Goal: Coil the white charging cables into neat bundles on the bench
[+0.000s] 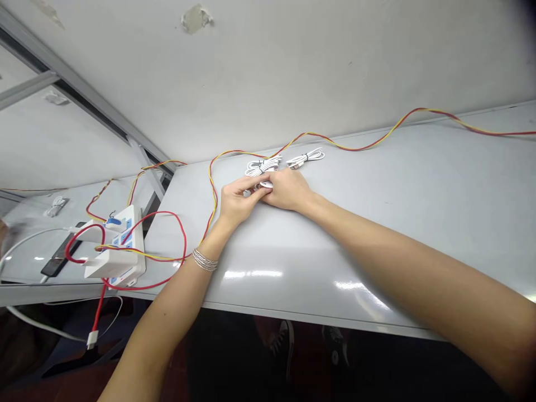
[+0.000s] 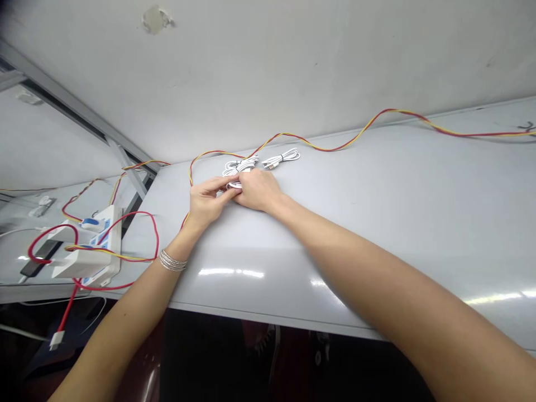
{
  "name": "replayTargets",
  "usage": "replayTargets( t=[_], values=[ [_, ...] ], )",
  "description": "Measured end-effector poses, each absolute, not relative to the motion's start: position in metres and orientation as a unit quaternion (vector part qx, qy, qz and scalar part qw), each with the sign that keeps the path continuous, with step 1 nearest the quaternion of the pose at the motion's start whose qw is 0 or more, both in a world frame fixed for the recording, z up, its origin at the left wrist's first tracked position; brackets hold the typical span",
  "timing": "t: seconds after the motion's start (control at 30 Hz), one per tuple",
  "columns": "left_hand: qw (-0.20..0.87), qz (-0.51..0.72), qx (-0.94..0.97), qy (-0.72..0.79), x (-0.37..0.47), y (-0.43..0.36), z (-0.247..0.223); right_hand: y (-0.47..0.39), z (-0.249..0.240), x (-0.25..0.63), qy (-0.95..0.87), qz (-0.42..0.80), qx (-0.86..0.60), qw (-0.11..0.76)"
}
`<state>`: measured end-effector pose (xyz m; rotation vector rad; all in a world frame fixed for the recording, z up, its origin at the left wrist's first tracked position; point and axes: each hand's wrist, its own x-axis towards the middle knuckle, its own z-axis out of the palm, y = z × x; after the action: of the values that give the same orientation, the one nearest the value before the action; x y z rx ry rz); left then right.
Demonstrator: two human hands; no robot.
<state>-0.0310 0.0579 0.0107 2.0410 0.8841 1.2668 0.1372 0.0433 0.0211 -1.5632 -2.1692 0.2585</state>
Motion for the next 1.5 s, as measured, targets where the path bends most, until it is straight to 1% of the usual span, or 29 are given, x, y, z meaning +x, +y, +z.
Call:
replayTargets(
  t=[0.23,0.47,0.57,0.77,0.97,1.17,1.5],
  values=[
    [0.329,0.474,0.744,0.337,-0.029,0.058,0.013,0.044,0.019,0.137,-0.778,0.102,-0.576,0.227],
    [0.300,0.465,0.764,0.331,-0.031,0.061,0.010,0.044,0.018,0.136,-0.773,0.094,-0.582,0.235],
    [0.307,0.465,0.759,0.338,-0.033,0.064,0.006,0.044,0.018,0.135,-0.770,0.095,-0.584,0.238],
    [0.331,0.503,0.723,0.338,-0.038,0.074,-0.001,0.042,0.022,0.136,-0.761,0.085,-0.599,0.236],
    [0.360,0.529,0.675,0.367,-0.041,0.076,0.004,0.038,0.027,0.136,-0.749,0.086,-0.612,0.238],
    [0.383,0.528,0.662,0.369,-0.040,0.074,0.008,0.037,0.031,0.136,-0.738,0.082,-0.634,0.217],
    [0.366,0.517,0.692,0.347,-0.039,0.070,0.008,0.040,0.034,0.137,-0.727,0.094,-0.661,0.163]
  ],
)
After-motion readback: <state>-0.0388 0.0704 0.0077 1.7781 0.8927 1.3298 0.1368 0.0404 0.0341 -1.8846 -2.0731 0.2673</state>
